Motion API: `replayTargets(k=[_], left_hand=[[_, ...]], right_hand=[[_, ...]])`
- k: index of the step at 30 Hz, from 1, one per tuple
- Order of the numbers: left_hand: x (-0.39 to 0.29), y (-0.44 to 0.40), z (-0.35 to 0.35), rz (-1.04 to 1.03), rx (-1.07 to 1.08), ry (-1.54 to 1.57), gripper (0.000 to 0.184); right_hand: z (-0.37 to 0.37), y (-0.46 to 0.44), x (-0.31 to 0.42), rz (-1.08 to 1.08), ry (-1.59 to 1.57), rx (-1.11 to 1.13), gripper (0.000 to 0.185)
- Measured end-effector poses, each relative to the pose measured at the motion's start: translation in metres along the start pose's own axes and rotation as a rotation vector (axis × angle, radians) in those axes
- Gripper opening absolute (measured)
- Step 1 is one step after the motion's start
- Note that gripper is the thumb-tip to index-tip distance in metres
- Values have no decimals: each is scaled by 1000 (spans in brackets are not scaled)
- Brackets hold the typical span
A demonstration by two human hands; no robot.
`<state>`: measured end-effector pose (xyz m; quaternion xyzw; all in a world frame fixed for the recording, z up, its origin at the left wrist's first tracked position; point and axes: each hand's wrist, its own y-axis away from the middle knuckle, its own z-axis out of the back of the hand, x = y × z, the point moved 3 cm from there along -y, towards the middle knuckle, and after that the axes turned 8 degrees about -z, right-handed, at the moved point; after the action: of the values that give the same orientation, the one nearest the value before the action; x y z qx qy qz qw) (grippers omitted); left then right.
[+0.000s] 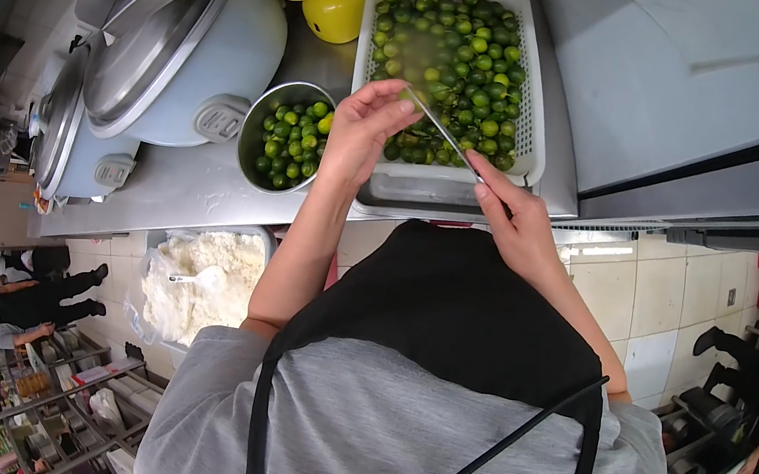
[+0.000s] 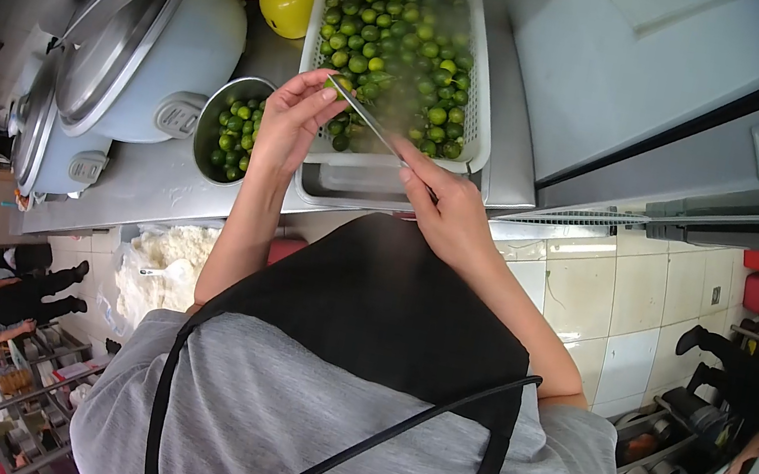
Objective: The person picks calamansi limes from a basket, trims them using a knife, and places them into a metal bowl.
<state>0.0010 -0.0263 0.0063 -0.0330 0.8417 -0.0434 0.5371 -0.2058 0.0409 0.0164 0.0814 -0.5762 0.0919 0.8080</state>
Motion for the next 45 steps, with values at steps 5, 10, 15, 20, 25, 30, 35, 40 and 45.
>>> replayTargets(k=[5,10,15,20,25,30,35,40,45], left_hand=[[0,0,-3,10,15,55,22],[-2,1,-6,-1,39,76,23],[5,1,0,-56,-34,-10,26],[0,2,-2,-135,-89,-83,29],[2,7,-13,-133,1,-206,27],[11,13,-15,-107,15,-176,21],[4,5,23,95,-23,317,23],[-55,10,99,-13,-86,-540,27],[-76,15,83,-127,9,-1462,26]], right_hand=[[6,0,2,45,-33,-60,34],[8,0,0,25,-37,-69,34],[3,2,-1,42,-16,-40,34],[-1,3,-2,20,12,1,34],[-1,-7,4,88,109,-70,34],[-7,-19,8,105,72,-79,34],[-4,-15,5,80,129,-28,34],[12,-12,-11,55,263,-47,33],[40,-17,-21,-44,382,-176,36]])
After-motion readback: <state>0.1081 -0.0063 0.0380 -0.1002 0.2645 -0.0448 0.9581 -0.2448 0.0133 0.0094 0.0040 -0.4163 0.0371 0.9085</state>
